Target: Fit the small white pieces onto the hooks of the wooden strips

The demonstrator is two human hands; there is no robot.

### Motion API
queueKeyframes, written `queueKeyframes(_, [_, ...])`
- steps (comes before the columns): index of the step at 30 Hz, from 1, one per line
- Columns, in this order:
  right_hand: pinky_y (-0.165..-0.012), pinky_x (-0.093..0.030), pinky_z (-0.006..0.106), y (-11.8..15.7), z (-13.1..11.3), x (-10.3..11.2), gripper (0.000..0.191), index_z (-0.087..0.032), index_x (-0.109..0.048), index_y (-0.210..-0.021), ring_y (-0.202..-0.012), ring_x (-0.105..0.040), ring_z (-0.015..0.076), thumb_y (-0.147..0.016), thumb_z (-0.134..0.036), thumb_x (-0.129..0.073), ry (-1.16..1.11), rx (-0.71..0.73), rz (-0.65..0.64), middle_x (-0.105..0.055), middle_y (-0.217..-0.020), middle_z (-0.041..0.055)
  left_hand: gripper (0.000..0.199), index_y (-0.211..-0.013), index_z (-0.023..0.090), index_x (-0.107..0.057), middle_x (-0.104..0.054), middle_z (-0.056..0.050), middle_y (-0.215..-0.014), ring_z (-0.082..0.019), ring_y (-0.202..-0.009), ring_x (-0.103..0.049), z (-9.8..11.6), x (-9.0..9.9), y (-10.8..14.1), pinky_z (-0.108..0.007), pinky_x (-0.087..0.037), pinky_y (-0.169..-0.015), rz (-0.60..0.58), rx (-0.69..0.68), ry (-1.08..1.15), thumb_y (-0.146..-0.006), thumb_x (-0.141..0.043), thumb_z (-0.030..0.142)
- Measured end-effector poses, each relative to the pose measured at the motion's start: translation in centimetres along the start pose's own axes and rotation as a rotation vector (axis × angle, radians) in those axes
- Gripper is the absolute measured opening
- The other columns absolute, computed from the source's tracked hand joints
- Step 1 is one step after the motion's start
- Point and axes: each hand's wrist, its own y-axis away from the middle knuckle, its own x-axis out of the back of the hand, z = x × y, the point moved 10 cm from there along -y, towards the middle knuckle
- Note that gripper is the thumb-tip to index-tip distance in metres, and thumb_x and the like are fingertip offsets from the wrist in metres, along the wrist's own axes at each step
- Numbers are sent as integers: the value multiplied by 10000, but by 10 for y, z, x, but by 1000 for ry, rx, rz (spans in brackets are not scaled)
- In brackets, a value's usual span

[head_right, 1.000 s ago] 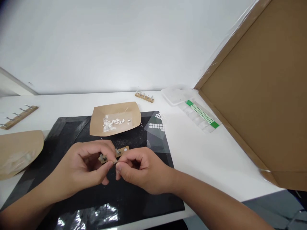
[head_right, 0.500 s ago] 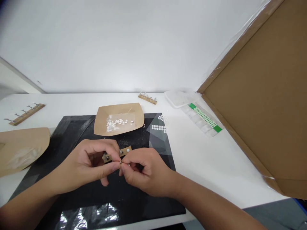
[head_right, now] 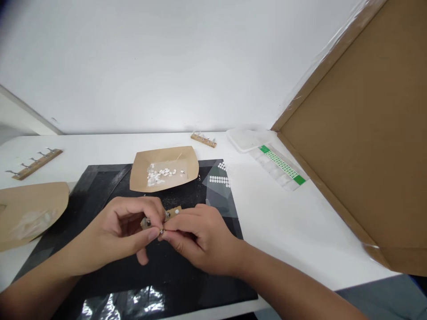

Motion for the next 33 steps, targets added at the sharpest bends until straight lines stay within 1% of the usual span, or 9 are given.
queueKeyframes(2, [-652,-323,279,0,-1,3,190,-175,-697,-941,-626,-520,93,-1073,-245,-581,71,17,35,-627,-711,-50,67,-873,152,-740,-642,-30,-883,-101,-614,-623,8,3,2,-212,-647,-484,74,-56,-122,-916,-732,203])
queueKeyframes(4, [-650,-303,292,1,-4,6,186,-174,-704,-960,-619,-515,97,-1073,-242,-574,142,35,67,-620,-714,-46,40,-875,168,-744,-654,-26,-858,-98,-614,-627,20,4,5,-158,-596,-472,142,-149,-270,-892,-717,144])
queueKeyframes(6, [-648,-291,300,2,-7,7,193,-171,-710,-971,-615,-506,105,-1075,-242,-564,208,51,84,-615,-712,-39,113,-883,189,-745,-658,-21,-842,-109,-666,-643,33,1,8,-122,-557,-470,195,-247,-384,-853,-711,86])
queueKeyframes(9, [-643,-276,311,2,-12,8,205,-165,-717,-986,-608,-500,112,-1079,-247,-554,294,76,96,-621,-718,-29,191,-894,208,-734,-660,-16,-848,-116,-719,-657,44,-3,13,-100,-542,-478,247,-343,-470,-818,-694,38])
queueKeyframes(13, [-635,-255,325,2,-15,8,228,-167,-724,-991,-595,-505,116,-1088,-254,-537,368,85,101,-615,-702,-25,204,-882,212,-721,-656,-11,-847,-108,-705,-649,48,-5,19,-106,-549,-493,291,-390,-538,-810,-678,27])
queueKeyframes(18, [-635,-245,334,3,-15,5,230,-178,-715,-977,-586,-502,116,-1088,-263,-533,352,78,83,-623,-693,-22,168,-818,209,-689,-654,-13,-819,-127,-705,-656,44,-6,18,-142,-565,-516,307,-331,-587,-782,-684,44])
queueKeyframes(23, [-637,-260,327,3,-11,4,171,-179,-701,-1006,-610,-525,113,-1077,-240,-557,276,60,92,-655,-734,-22,129,-754,202,-687,-651,-11,-784,-122,-631,-642,37,-1,12,-143,-535,-452,329,-236,-446,-775,-683,75])
queueKeyframes(29, [-647,-284,319,2,-5,3,145,-191,-688,-1002,-626,-566,101,-1074,-233,-570,139,20,94,-700,-774,-28,57,-767,186,-691,-624,-15,-806,-129,-638,-615,5,5,8,-170,-568,-437,322,-86,-174,-803,-721,153])
queueKeyframes(33, [-666,-328,301,2,-1,1,178,-194,-695,-1001,-625,-575,100,-1089,-250,-551,47,-32,73,-702,-758,-31,86,-775,168,-687,-602,-11,-824,-110,-625,-595,-15,6,7,-188,-601,-452,308,13,-4,-846,-727,198])
